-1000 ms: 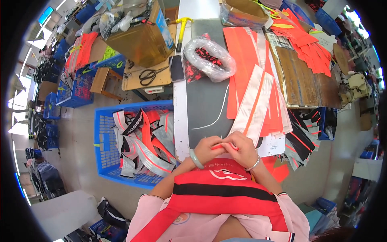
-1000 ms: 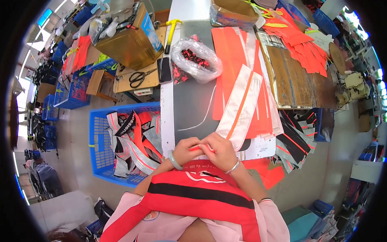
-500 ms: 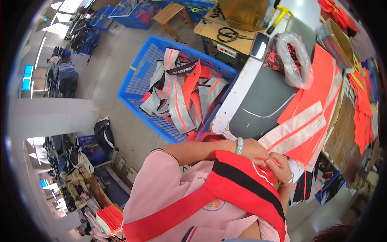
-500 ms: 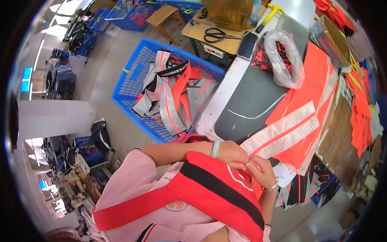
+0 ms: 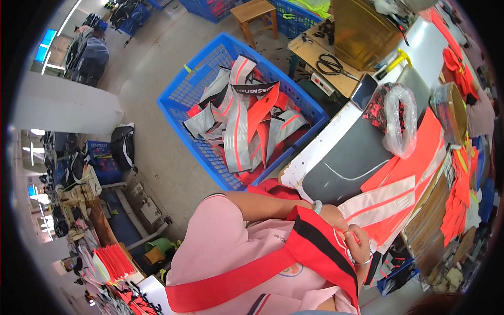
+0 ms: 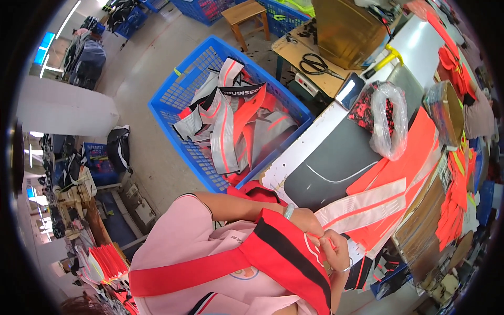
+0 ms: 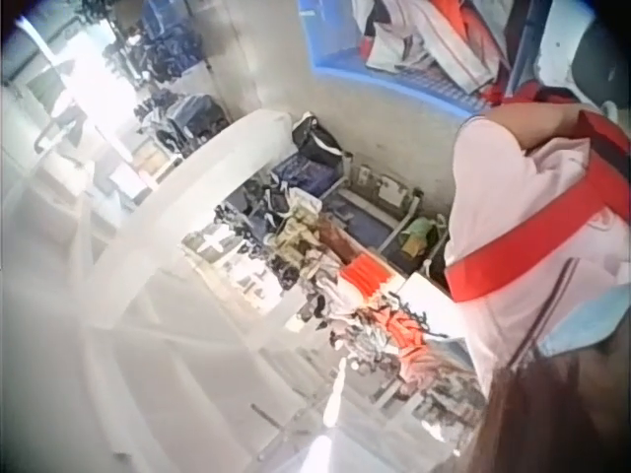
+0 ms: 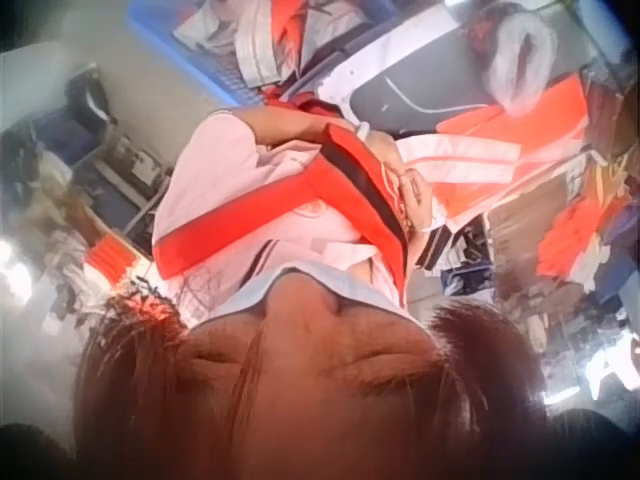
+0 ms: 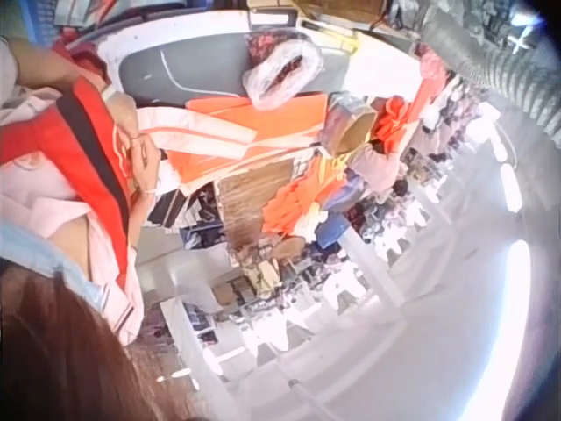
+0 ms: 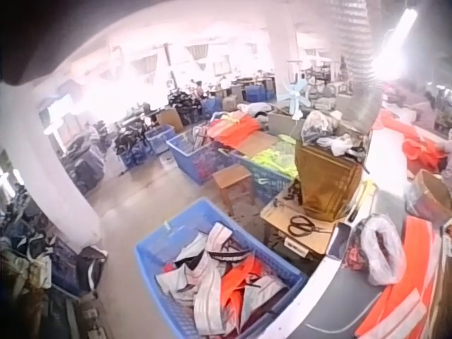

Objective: Sorting and preparing red and white fabric strips on a workbench in a factory setting.

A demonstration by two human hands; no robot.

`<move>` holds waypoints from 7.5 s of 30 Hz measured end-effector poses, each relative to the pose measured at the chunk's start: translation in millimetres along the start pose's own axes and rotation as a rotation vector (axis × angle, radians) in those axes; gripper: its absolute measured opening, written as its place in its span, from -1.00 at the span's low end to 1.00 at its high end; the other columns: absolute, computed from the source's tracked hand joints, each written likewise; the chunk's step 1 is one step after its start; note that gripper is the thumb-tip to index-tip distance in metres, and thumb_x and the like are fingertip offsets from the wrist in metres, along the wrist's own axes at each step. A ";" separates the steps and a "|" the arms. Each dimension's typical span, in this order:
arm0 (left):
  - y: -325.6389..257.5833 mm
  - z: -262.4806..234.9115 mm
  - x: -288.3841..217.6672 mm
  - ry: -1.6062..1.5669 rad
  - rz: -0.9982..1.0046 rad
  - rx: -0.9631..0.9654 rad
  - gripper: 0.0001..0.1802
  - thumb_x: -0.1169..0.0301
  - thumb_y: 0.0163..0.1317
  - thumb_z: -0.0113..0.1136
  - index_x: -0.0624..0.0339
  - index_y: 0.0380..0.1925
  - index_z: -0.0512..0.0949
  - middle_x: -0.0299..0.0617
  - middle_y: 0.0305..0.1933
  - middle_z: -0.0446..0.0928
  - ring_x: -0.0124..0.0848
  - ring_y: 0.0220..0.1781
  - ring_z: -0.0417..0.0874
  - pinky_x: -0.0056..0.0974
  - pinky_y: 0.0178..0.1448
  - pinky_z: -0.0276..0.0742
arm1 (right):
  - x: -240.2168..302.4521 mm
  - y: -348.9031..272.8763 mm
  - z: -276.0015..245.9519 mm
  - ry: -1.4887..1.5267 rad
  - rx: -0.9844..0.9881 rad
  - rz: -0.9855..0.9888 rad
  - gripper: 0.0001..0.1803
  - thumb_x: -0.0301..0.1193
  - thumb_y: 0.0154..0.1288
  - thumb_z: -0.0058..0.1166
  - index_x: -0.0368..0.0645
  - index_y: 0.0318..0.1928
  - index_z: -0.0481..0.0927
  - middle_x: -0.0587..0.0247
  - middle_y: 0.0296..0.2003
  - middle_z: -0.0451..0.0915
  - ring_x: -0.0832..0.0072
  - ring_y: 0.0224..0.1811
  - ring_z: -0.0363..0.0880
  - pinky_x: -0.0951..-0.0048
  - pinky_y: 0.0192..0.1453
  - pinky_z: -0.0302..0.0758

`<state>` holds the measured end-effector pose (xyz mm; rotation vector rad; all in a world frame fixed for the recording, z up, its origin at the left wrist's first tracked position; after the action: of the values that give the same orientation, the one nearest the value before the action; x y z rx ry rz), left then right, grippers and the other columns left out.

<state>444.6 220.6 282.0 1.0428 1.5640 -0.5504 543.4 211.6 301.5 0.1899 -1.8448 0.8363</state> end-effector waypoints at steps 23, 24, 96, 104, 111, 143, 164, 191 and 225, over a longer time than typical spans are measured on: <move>118.8 -136.7 87.9 0.215 -0.236 -0.489 -0.84 0.38 0.27 0.11 0.24 -0.35 0.58 -0.03 -0.32 0.56 -0.07 -0.20 0.59 -0.12 -0.11 0.49 | -112.5 72.2 -73.5 0.429 -0.328 0.106 -0.63 -0.32 0.27 0.21 -0.28 0.02 0.58 0.27 -0.19 0.66 0.59 -0.18 0.57 0.50 -0.06 0.52; 148.7 -163.3 86.6 0.356 -0.111 -0.530 -0.85 0.37 0.27 0.11 0.22 -0.31 0.57 -0.02 -0.28 0.56 -0.05 -0.17 0.58 -0.12 -0.08 0.49 | -128.9 80.9 -76.6 0.421 -0.314 0.165 -0.59 -0.28 0.27 0.20 -0.28 0.04 0.57 0.22 -0.18 0.66 0.53 -0.16 0.59 0.46 -0.03 0.52; 55.5 -53.6 176.7 0.069 -0.511 -0.473 -0.79 0.30 0.17 0.30 0.22 -0.35 0.57 -0.17 -0.43 0.62 -0.36 -0.35 0.63 -0.26 -0.23 0.53 | 92.2 -408.8 -128.3 -0.574 -1.631 -0.178 -0.64 -0.33 0.26 0.16 -0.36 -0.06 0.57 0.00 -0.22 0.61 0.18 -0.20 0.60 0.25 0.00 0.53; 40.8 -51.7 184.2 -0.531 -0.554 -0.593 -0.84 0.40 0.28 0.20 0.24 -0.20 0.60 -0.27 -0.36 0.60 -0.56 -0.39 0.57 -0.43 -0.30 0.54 | -23.5 -35.7 -71.2 -0.158 -0.650 -0.043 -0.67 -0.29 0.26 0.14 -0.17 -0.02 0.62 0.01 -0.20 0.65 0.14 -0.18 0.65 0.29 -0.07 0.51; 32.6 -49.7 183.3 -0.783 -0.720 -0.437 -0.69 0.34 0.34 0.15 0.31 -0.02 0.57 -0.23 -0.27 0.61 -0.54 -0.33 0.60 -0.45 -0.23 0.55 | -101.5 40.3 -17.6 0.083 -0.434 0.223 -0.55 -0.18 0.28 0.06 -0.11 0.11 0.55 -0.03 -0.07 0.61 0.03 -0.03 0.57 0.24 0.04 0.48; 43.4 -29.2 151.1 -1.071 -0.871 0.000 -0.79 0.40 0.36 0.11 0.26 -0.08 0.49 -0.30 -0.44 0.52 -0.63 -0.58 0.41 -0.55 -0.54 0.21 | -90.8 42.0 -46.4 0.513 -0.287 0.059 -0.68 -0.33 0.25 0.22 -0.24 -0.06 0.56 0.40 -0.23 0.59 0.71 -0.18 0.49 0.58 -0.10 0.45; 76.0 -12.4 36.0 -0.812 -0.444 0.105 -0.76 0.62 0.31 0.00 0.24 -0.04 0.33 -0.34 -0.29 0.44 -0.64 -0.22 0.49 -0.47 -0.10 0.42 | 1.2 -18.1 -45.4 0.205 -0.123 -0.281 -0.80 -0.48 0.18 0.21 -0.33 -0.24 0.54 0.26 -0.33 0.56 0.53 -0.29 0.49 0.50 -0.13 0.44; 70.8 -58.1 -3.4 -0.214 -0.322 -0.258 -0.67 0.66 0.22 0.06 0.23 0.00 0.41 -0.21 -0.33 0.55 -0.47 -0.28 0.64 -0.35 -0.23 0.54 | -41.9 -39.7 -78.2 0.576 -0.530 -0.173 -0.69 -0.42 0.25 0.20 -0.32 -0.04 0.57 0.17 -0.01 0.59 0.47 0.05 0.54 0.43 0.17 0.42; 64.2 -55.3 -39.2 0.301 0.022 -0.246 -0.81 0.65 0.03 0.26 0.29 -0.33 0.51 -0.08 -0.46 0.51 -0.18 -0.49 0.56 -0.21 -0.43 0.46 | -0.4 -11.8 -57.9 0.075 -0.605 -0.217 -0.76 -0.61 0.12 0.18 -0.27 -0.15 0.60 0.15 -0.26 0.68 0.43 -0.26 0.67 0.48 -0.14 0.54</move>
<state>469.0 284.3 345.6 0.9838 1.8281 -0.1828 593.1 238.9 318.3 -0.0270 -1.8816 0.1146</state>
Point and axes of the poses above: each hand's wrist, its own y-axis towards the middle knuckle, its own z-axis out of the palm, x = y × z, the point moved 8 cm from there along y, towards the middle knuckle
